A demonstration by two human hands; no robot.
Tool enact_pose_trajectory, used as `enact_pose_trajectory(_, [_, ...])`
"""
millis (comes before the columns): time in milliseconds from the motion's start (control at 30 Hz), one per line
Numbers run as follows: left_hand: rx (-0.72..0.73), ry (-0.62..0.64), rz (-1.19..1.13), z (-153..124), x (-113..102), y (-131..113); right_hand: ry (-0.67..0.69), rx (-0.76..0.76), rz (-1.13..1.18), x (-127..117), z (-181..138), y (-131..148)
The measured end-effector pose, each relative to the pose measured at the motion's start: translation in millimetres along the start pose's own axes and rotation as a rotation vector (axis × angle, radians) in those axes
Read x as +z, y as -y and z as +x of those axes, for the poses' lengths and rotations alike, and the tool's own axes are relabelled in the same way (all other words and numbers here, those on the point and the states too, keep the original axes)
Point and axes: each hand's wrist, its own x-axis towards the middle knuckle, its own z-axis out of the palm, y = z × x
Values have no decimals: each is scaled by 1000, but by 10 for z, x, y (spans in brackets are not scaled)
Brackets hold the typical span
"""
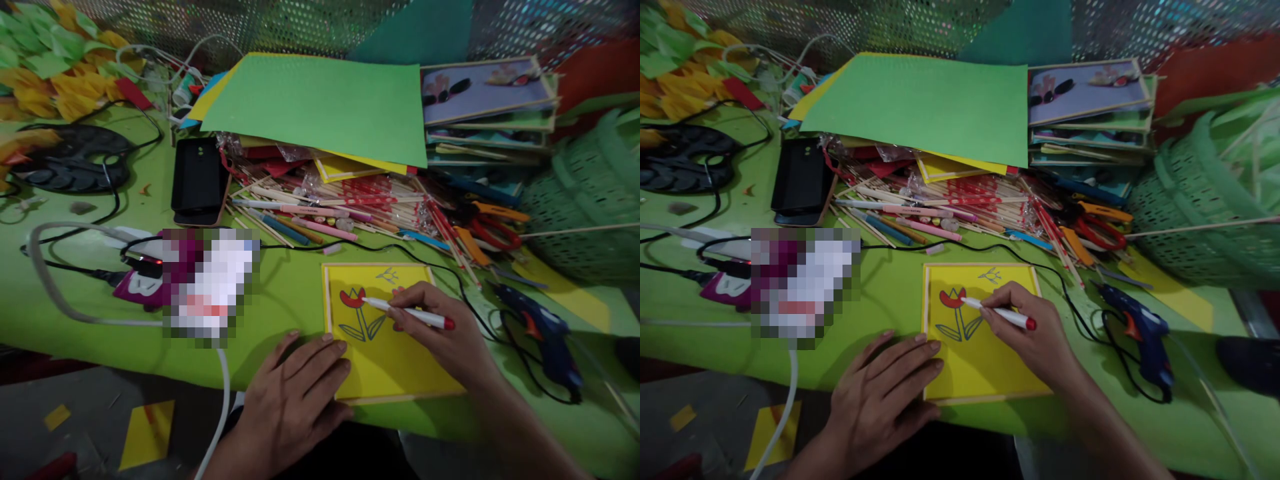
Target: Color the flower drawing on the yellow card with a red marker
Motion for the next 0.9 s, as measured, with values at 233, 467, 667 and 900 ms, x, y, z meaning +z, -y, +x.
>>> enact_pose_trajectory(233, [-6,10,3,-10,3,-5,15,-5,-8,16,7,36])
enact_pose_trajectory(467, [18,-2,36,32,-27,-2,27,-10,-6,54,25,82])
enact_pose_trajectory(667, [3,7,5,8,-5,-1,35,-28,15,72,27,92])
enact_pose_trajectory(900, [-6,18,-3,-20,17,-3,56,-18,24,111,38,121])
